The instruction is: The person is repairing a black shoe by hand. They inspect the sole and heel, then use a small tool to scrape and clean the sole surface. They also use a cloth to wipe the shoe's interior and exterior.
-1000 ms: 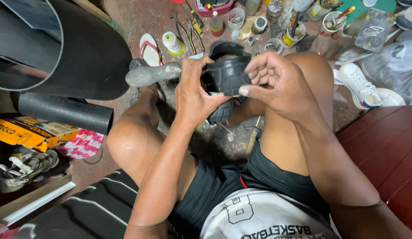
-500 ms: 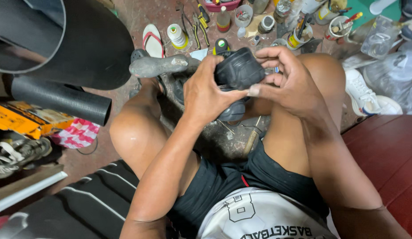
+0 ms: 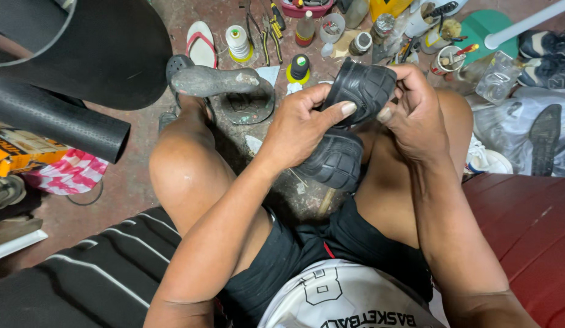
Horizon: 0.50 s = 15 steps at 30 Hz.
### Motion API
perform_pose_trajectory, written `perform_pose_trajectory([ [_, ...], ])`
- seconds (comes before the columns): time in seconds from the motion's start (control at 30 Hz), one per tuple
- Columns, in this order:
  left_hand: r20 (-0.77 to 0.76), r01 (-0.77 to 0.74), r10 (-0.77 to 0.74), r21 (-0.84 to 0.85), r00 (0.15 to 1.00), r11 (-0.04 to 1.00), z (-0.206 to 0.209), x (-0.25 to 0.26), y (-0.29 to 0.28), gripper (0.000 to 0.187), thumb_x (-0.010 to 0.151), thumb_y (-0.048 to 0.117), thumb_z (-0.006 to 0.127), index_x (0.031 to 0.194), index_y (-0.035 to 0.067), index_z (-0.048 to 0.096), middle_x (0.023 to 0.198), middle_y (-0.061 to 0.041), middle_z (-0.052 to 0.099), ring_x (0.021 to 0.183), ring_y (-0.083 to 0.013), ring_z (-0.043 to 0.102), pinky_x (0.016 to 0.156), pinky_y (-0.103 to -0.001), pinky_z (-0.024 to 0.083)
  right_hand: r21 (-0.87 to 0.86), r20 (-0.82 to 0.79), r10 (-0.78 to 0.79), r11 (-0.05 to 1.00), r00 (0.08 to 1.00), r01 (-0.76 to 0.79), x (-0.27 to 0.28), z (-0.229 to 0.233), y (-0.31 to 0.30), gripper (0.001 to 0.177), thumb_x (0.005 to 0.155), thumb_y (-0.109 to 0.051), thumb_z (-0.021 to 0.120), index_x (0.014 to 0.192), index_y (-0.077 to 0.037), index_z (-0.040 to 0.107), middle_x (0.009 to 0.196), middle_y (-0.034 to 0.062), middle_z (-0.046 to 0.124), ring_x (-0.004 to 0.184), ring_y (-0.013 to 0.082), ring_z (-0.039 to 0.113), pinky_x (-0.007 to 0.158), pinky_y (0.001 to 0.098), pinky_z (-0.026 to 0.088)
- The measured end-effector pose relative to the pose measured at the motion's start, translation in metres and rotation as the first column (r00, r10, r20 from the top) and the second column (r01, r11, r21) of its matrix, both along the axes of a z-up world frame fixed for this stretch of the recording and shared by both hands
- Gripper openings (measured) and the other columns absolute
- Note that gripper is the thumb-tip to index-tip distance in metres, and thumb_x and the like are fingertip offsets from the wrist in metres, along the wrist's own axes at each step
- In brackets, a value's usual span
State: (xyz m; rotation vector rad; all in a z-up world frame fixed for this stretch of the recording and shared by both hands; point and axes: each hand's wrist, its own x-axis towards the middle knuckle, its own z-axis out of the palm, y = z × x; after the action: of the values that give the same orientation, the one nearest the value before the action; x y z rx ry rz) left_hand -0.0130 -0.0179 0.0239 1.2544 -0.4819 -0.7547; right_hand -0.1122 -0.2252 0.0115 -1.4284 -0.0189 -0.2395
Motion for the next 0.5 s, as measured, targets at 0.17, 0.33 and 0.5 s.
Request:
perform_pose_trajectory([
  [0.17,0.094,-0.04,0.021,0.201,0.995,0.979,0.008,0.007,0.01,0.022,0.095,0.019,0.075,0.109,0.001,0.076,0.071,0.004,0.061,0.059,0.0004,0.042,0.05,-0.021,0.035,-0.057,-0.042,-0.045,0.997,0.998,0.043,0.002,0.001,0.013,0.059,0.094,-0.033,0.087,0.13,-0.004,0.051,0.13,0.0045,0.056,0.119,0.011,0.059,0.106,0.0279,0.054],
  [0.33,0.074,-0.027,0.018,0.123,0.997,0.992,0.011,0.009,0.015,0.021,0.097,0.018,0.075,0.111,0.003,0.074,0.074,0.01,0.063,0.061,0.0033,0.045,0.052,-0.02,0.037,-0.034,-0.066,-0.103,0.994,0.992,0.101,0.001,0.007,0.026,0.059,0.092,-0.027,0.088,0.131,-0.002,0.051,0.13,0.0052,0.048,0.11,0.0097,0.058,0.096,0.0258,0.055],
  [0.5,-0.002,0.074,-0.075,-0.138,0.997,0.988,0.01,0.016,0.03,0.032,0.101,0.028,0.068,0.124,0.006,0.065,0.094,0.009,0.065,0.076,-0.0006,0.054,0.064,-0.022,0.041,-0.266,0.118,-0.15,0.948,0.982,0.177,0.001,0.005,0.044,0.063,0.085,-0.014,0.093,0.127,-0.001,0.049,0.129,0.006,0.045,0.118,0.0114,0.056,0.101,0.0272,0.058],
])
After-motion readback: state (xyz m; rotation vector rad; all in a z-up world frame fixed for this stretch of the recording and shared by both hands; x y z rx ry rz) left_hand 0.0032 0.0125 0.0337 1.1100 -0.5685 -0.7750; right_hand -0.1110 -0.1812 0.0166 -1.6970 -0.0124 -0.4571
